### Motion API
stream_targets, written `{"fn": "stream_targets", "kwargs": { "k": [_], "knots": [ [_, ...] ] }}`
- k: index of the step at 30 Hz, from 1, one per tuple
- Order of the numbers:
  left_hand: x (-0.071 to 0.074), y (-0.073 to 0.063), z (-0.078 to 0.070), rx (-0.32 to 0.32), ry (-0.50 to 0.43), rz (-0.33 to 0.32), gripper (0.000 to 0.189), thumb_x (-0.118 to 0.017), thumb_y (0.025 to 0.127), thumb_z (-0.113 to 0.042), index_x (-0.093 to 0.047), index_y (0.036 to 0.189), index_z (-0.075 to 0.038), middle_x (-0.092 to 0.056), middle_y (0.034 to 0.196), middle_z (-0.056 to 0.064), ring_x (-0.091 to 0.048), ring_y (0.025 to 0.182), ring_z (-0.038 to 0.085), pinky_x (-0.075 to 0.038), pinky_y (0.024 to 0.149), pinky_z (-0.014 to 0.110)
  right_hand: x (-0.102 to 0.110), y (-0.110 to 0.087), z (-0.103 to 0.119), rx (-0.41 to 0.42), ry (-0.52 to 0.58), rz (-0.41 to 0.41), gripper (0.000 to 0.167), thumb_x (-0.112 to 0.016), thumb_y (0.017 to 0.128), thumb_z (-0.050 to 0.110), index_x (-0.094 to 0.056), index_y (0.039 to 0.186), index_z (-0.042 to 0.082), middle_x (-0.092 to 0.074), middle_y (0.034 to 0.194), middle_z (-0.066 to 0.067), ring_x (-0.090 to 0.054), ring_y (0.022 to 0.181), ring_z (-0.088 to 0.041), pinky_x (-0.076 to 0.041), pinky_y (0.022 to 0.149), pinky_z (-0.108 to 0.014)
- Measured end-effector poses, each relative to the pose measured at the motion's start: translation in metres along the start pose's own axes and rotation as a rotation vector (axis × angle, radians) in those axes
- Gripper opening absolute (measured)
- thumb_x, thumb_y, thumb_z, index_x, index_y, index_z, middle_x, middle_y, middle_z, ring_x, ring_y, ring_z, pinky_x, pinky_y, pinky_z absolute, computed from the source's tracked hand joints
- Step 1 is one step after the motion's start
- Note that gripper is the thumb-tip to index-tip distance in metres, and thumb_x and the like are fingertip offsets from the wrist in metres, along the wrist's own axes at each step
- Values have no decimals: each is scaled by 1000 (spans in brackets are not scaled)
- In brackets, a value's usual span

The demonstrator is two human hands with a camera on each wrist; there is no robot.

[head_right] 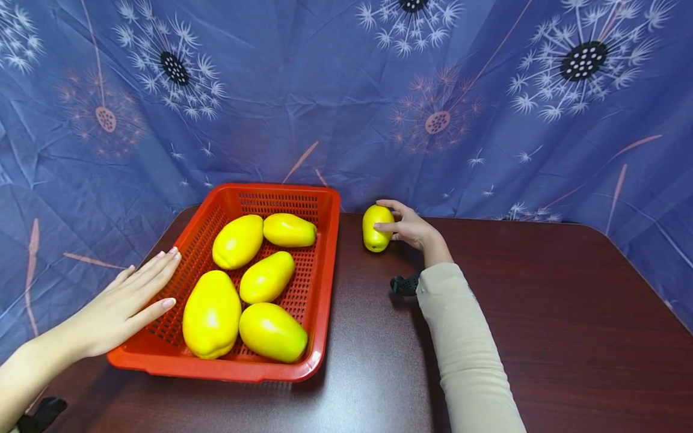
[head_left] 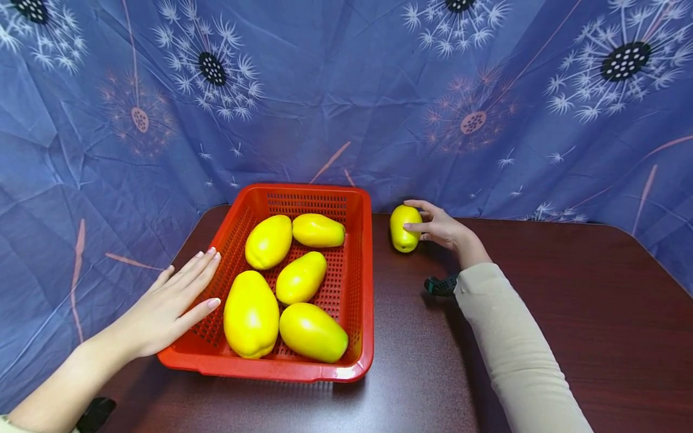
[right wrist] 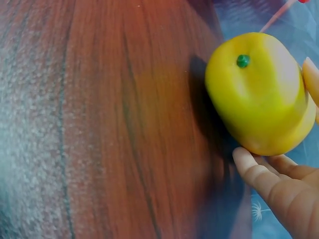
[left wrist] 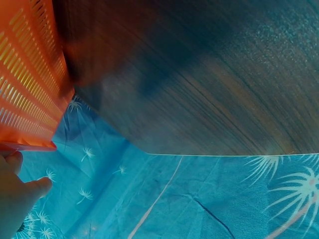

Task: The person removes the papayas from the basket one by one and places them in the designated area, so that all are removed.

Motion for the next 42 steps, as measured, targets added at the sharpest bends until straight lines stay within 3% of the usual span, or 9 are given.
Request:
{"fn": "stream_targets", "kwargs": {
  "k": [5,10,16,21,31,36,42],
  "knots": [
    [0,0,1,1,0,1,67,-50,95,-36,-20,149,-10,-17,155,9,-5,142,21,-2,108,58,2,-2,3,4,-3,15,69,-59,91,9,-21,148,12,-16,147,-24,-36,121,-39,-35,98,-51],
    [0,0,1,15,-6,10,68,-50,95,-37,-20,149,-11,-17,155,9,-6,142,22,-3,108,58,7,-11,13,-4,-36,13,70,-59,92,14,-18,149,13,-7,150,-24,-24,132,-42,-29,102,-56],
    [-1,1,0,10,-8,6,67,-50,95,-37,-21,149,-10,-18,154,9,-7,142,23,-2,108,57,19,-29,44,30,-71,-59,69,-61,92,19,-21,148,13,-6,151,-23,-21,134,-41,-26,103,-57],
    [-5,1,-3,-5,-10,9,67,-50,95,-37,-21,149,-10,-18,154,9,-8,142,23,-2,108,58,14,-42,70,32,-57,-73,68,-60,92,20,-21,148,14,-11,150,-23,-23,133,-40,-27,104,-54],
    [0,0,-1,-3,3,-2,67,-50,95,-37,-22,149,-10,-18,154,9,-9,142,25,-2,108,57,-38,-42,113,20,-25,101,62,-54,95,16,-22,148,17,-17,150,-19,-37,128,-38,-30,104,-48],
    [0,-1,-1,-1,2,0,67,-50,95,-37,-22,149,-10,-18,154,10,-8,142,24,-1,108,57,-72,-38,124,-2,-83,173,59,-56,94,15,-29,146,19,-29,146,-14,-50,115,-34,-39,98,-45],
    [1,-1,-2,-5,7,-6,67,-51,94,-37,-22,149,-10,-19,154,10,-7,142,23,-2,108,58,-111,-32,131,-34,-137,234,53,-58,92,16,-38,141,18,-35,139,-11,-52,111,-32,-44,93,-41]
  ]
}}
Point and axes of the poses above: each hand's wrist, its own y-axis towards the middle knuckle, its own x-axis out of the back of the hand, z = x × y, the point moved 8 cm from there along y, towards the middle knuckle
